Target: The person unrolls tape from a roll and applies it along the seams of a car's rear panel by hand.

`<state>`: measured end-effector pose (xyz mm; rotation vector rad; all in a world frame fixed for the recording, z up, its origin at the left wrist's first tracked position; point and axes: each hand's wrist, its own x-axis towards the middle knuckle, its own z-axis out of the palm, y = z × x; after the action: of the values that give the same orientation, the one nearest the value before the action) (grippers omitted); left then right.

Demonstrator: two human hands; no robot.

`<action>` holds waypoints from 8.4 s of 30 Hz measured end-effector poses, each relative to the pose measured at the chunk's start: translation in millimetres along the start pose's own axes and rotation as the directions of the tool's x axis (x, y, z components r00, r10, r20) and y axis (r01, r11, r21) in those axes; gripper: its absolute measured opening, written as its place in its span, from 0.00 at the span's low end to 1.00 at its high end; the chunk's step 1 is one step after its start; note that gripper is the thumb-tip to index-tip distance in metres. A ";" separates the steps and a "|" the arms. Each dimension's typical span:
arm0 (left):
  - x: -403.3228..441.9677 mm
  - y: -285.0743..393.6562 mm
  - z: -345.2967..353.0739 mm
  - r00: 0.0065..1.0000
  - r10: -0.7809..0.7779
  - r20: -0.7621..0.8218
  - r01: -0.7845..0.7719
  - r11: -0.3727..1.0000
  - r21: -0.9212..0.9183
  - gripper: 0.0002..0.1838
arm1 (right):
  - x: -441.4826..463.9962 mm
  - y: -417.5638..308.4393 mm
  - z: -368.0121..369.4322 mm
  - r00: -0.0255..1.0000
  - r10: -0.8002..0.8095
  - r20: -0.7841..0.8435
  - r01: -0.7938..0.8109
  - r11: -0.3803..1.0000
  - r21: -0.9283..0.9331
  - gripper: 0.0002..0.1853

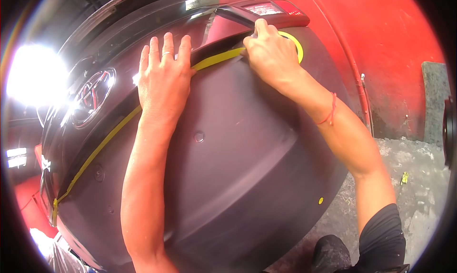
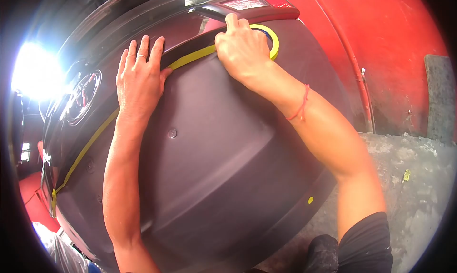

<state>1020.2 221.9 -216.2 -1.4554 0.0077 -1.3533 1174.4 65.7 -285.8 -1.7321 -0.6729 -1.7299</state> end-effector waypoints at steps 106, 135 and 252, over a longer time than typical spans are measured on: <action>48.9 48.3 22.3 0.997 -0.072 -0.005 0.072 0.994 -0.087 0.34 | 16.7 4.0 22.9 0.957 -0.214 -0.197 0.196 0.975 -0.105 0.05; 53.8 32.7 5.2 0.987 0.003 0.162 0.043 0.959 -0.280 0.35 | 26.4 2.6 17.0 0.975 -0.200 -0.095 0.190 0.976 -0.109 0.06; 64.0 73.2 43.3 0.933 0.080 -0.351 -0.093 0.995 -0.021 0.13 | 26.4 84.4 21.5 0.937 -0.229 -0.262 0.180 0.964 -0.197 0.05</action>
<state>1118.2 181.1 -210.2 -1.2122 0.3264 -1.5289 1250.4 20.9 -263.9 -1.5198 -0.6085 -2.1864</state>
